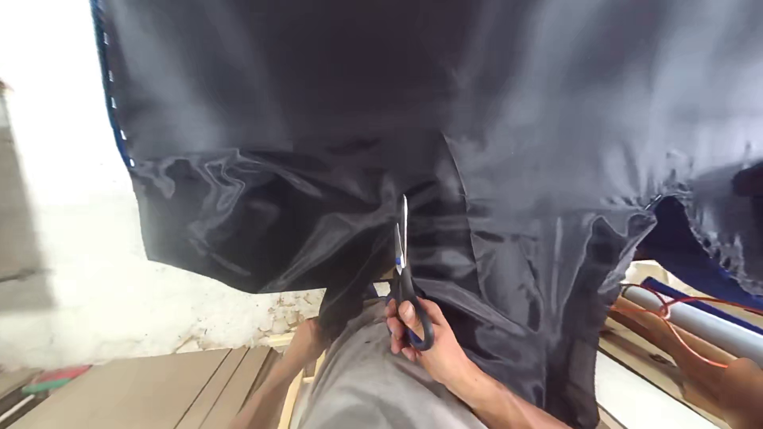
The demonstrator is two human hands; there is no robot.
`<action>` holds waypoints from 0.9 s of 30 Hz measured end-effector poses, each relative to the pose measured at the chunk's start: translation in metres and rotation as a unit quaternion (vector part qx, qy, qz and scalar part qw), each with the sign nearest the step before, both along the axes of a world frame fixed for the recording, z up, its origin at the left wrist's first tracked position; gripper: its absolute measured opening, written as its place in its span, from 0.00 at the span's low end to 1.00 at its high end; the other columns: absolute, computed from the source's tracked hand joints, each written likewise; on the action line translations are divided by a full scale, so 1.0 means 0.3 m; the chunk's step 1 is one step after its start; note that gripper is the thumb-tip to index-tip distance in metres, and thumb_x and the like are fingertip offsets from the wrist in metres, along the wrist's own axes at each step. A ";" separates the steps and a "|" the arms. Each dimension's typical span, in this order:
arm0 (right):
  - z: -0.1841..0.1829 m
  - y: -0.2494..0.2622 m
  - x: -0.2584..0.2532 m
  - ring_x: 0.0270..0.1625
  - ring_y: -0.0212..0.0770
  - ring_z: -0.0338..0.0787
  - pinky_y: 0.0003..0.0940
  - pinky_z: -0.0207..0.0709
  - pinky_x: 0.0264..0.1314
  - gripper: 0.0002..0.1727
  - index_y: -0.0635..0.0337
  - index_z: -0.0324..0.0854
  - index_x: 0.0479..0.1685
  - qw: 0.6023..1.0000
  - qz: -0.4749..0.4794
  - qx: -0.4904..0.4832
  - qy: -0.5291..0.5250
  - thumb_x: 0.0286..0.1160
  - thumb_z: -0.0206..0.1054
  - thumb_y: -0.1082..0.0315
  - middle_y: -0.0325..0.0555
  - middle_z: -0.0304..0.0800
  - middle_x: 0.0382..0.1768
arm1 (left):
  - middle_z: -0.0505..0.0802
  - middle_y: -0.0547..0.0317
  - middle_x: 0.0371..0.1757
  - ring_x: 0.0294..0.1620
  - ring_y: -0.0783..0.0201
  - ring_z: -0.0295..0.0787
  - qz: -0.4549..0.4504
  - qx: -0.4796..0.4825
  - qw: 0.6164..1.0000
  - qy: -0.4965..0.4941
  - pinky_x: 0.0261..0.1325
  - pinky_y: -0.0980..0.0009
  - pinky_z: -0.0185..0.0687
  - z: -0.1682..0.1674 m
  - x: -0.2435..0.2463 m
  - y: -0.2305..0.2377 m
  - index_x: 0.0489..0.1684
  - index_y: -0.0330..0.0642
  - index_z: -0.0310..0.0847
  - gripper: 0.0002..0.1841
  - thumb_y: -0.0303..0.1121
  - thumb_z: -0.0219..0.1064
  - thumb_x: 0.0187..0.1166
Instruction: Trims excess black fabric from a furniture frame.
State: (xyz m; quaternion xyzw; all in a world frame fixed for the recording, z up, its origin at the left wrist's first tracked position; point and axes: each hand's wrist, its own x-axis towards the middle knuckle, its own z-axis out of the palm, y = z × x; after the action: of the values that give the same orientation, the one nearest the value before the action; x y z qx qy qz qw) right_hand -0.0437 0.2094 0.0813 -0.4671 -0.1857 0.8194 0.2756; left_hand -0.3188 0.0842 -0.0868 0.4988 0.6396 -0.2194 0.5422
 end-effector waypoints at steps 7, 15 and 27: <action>-0.028 -0.008 -0.008 0.30 0.26 0.87 0.19 0.80 0.27 0.30 0.57 0.80 0.50 0.997 0.020 0.066 -0.019 0.78 0.64 0.35 0.31 0.88 0.31 | 0.93 0.37 0.59 0.66 0.34 0.87 -0.141 -0.109 0.983 0.052 0.67 0.31 0.77 0.170 -0.004 0.208 0.57 0.42 0.90 0.25 0.55 0.64 0.82; -0.004 0.007 0.011 0.27 0.28 0.88 0.19 0.79 0.22 0.32 0.57 0.81 0.49 0.998 -0.004 0.056 0.030 0.78 0.62 0.33 0.35 0.89 0.29 | 0.89 0.42 0.64 0.65 0.43 0.83 0.024 0.678 0.735 0.005 0.65 0.45 0.74 0.355 0.355 0.532 0.75 0.46 0.75 0.31 0.51 0.66 0.74; 0.084 0.017 0.001 0.21 0.28 0.87 0.20 0.77 0.15 0.25 0.60 0.80 0.46 0.999 -0.011 0.025 0.020 0.93 0.47 0.48 0.36 0.88 0.24 | 0.92 0.43 0.45 0.47 0.43 0.90 -0.052 0.686 0.725 -0.033 0.46 0.50 0.85 0.626 0.229 0.732 0.47 0.36 0.88 0.09 0.29 0.70 0.73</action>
State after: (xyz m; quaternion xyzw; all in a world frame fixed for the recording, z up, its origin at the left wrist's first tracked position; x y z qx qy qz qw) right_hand -0.0434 0.2145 0.1066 -0.4455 -0.1949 0.8206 0.3001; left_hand -0.2502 0.3038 0.1010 0.7742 0.5701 0.2682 0.0601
